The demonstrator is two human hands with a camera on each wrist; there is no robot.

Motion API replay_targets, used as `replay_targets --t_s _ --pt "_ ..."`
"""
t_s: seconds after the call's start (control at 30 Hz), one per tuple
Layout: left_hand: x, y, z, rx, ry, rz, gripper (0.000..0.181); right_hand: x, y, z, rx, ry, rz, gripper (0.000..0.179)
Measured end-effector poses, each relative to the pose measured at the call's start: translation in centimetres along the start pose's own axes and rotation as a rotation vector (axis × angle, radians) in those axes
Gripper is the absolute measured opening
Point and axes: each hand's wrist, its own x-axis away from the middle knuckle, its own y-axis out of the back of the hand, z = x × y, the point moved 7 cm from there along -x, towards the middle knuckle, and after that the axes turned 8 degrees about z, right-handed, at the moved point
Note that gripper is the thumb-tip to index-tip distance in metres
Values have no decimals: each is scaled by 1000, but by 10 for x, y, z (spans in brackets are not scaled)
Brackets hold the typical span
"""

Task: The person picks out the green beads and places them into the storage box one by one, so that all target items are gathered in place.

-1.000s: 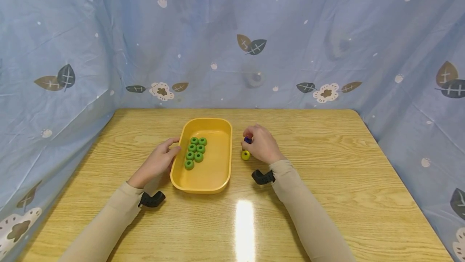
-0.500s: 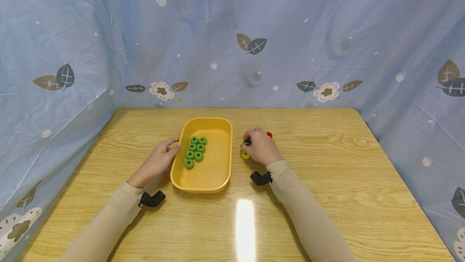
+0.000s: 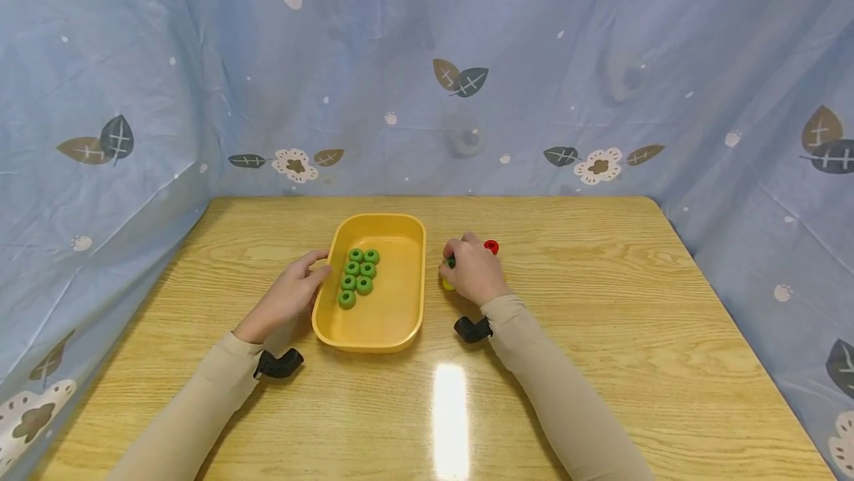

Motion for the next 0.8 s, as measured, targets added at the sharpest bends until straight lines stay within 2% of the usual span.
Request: replay_targets --t_s 0.2,0.4,0.8 --pt "0 1 0 -1 1 -5 51 2 0 4 2 -12 -10 14" --pt "-1 1 1 -7 -4 -7 50 3 -2 5 -21 -20 18 10" --pt "-1 1 1 -4 9 -10 51 2 2 4 -66 42 39 15"
